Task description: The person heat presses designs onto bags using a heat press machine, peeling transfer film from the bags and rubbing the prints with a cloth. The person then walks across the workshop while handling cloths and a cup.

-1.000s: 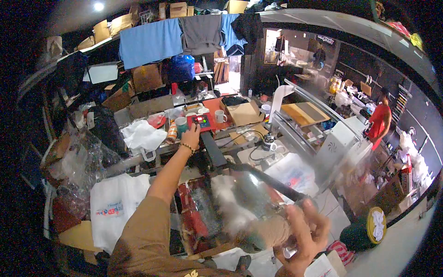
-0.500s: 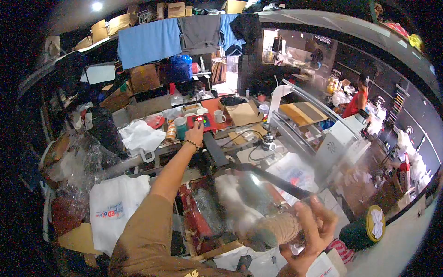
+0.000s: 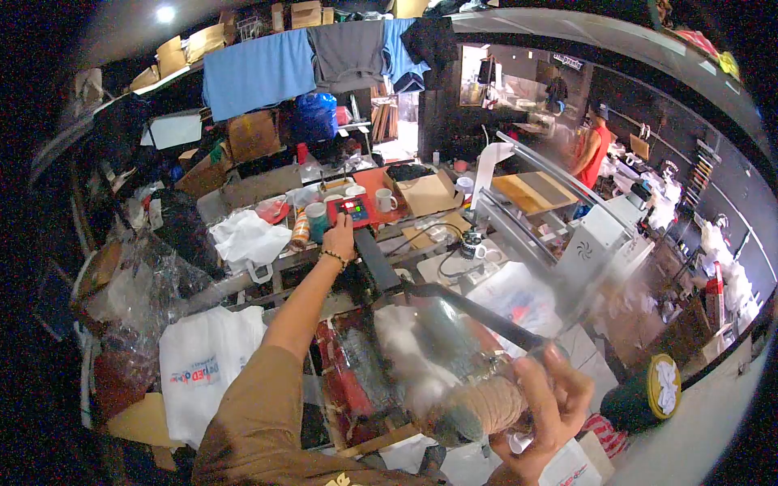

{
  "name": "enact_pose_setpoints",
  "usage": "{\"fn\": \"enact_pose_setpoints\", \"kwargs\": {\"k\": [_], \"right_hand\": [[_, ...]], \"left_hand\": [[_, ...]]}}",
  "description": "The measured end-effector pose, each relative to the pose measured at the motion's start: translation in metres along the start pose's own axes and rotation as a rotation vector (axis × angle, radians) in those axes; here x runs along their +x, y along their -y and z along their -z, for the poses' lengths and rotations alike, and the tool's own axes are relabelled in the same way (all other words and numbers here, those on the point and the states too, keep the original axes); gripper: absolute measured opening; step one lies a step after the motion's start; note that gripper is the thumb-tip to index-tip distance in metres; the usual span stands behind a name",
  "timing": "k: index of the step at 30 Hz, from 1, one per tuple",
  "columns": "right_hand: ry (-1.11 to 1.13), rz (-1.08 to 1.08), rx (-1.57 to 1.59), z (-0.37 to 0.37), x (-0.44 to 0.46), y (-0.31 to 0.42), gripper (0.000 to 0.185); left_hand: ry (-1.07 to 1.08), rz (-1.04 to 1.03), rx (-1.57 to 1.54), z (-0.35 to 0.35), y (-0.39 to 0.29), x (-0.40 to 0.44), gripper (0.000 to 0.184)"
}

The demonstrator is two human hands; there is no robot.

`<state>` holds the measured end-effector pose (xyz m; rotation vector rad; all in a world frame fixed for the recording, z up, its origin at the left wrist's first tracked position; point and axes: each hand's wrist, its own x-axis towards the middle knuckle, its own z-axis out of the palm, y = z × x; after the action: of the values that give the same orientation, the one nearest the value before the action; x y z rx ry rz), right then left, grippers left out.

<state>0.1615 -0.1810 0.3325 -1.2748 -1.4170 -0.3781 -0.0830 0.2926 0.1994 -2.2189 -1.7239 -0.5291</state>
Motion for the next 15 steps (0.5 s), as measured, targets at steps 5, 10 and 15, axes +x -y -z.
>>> {"fn": "enact_pose_setpoints", "kwargs": {"k": [5, 10, 15], "right_hand": [[-0.044, -0.085, -0.024, -0.005, -0.002, 0.007, 0.060], [-0.048, 0.052, -0.103, -0.007, -0.001, -0.001, 0.064], [-0.001, -0.039, -0.028, 0.004, -0.001, 0.001, 0.056]], "left_hand": [[-0.034, -0.005, -0.017, -0.009, 0.002, 0.004, 0.083], [0.001, 0.012, -0.032, -0.005, 0.004, 0.014, 0.076], [-0.013, -0.016, -0.015, 0.007, 0.001, 0.013, 0.053]]}}
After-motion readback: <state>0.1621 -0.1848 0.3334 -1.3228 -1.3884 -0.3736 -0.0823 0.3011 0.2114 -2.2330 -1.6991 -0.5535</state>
